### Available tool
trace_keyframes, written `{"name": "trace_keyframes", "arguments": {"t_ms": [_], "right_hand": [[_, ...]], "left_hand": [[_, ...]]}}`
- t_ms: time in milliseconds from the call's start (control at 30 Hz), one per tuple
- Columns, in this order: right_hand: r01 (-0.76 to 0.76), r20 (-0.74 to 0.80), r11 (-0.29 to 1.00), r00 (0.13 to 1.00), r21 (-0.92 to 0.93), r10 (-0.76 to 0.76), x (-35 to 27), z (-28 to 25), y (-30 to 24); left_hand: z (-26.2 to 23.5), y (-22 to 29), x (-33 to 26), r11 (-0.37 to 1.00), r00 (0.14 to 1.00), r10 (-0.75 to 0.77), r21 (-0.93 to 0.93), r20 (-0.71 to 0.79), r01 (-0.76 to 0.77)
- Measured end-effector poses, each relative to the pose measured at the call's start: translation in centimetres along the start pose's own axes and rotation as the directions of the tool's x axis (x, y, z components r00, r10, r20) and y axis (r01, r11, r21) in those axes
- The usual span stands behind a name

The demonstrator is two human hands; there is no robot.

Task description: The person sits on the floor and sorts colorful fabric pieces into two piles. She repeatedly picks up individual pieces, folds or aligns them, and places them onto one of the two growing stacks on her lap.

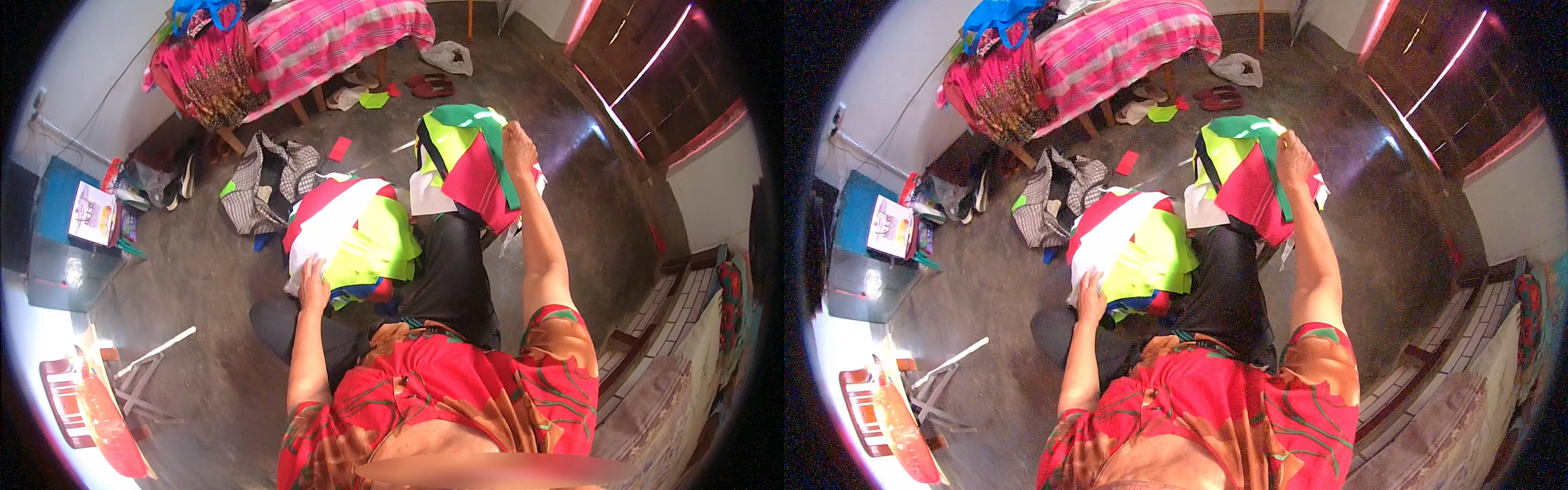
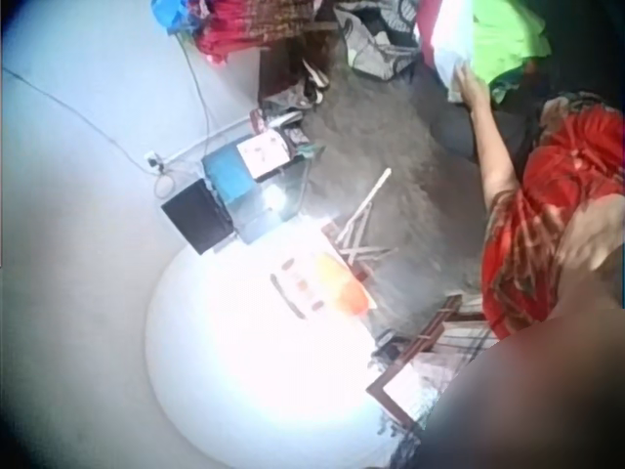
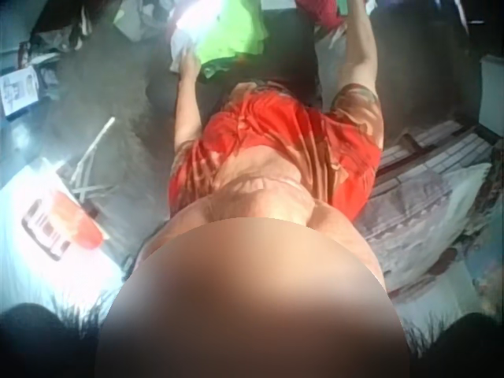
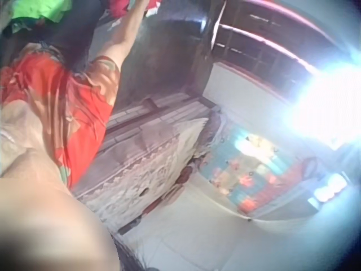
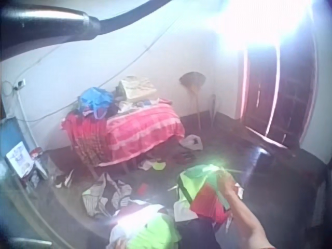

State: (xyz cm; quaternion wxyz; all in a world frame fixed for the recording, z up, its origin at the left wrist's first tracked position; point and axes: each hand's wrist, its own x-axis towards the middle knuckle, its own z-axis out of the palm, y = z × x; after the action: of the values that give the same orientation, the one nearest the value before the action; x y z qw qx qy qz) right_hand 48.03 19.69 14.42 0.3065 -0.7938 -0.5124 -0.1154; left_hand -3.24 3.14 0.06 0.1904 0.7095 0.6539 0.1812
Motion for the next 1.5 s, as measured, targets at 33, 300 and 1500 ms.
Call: {"name": "trace_keyframes", "arguments": {"t_ms": [33, 300, 1500], "right_hand": [[0.055, -0.042, 0.983, 0.998, 0.174, -0.048, 0.1, -0.7, -1.3], [-0.132, 0.261, 0.435, 0.932, 0.891, -0.251, -4.9, -6.5, -11.6], [0.536, 0.343, 0.708, 0.628, 0.46, -0.699, -20.3, -4.5, -7.1]], "left_hand": [[-0.1, 0.0, -0.1, 1.0, 1.0, -0.001, 0.003, -0.002, 0.001], [-1.4, 1.2, -0.2, 0.999, 0.985, -0.023, -0.047, -0.169, 0.015], [-7.7, 7.1, 5.9, 0.882, 0.899, -0.035, -0.436, -0.436, -0.177]]}}
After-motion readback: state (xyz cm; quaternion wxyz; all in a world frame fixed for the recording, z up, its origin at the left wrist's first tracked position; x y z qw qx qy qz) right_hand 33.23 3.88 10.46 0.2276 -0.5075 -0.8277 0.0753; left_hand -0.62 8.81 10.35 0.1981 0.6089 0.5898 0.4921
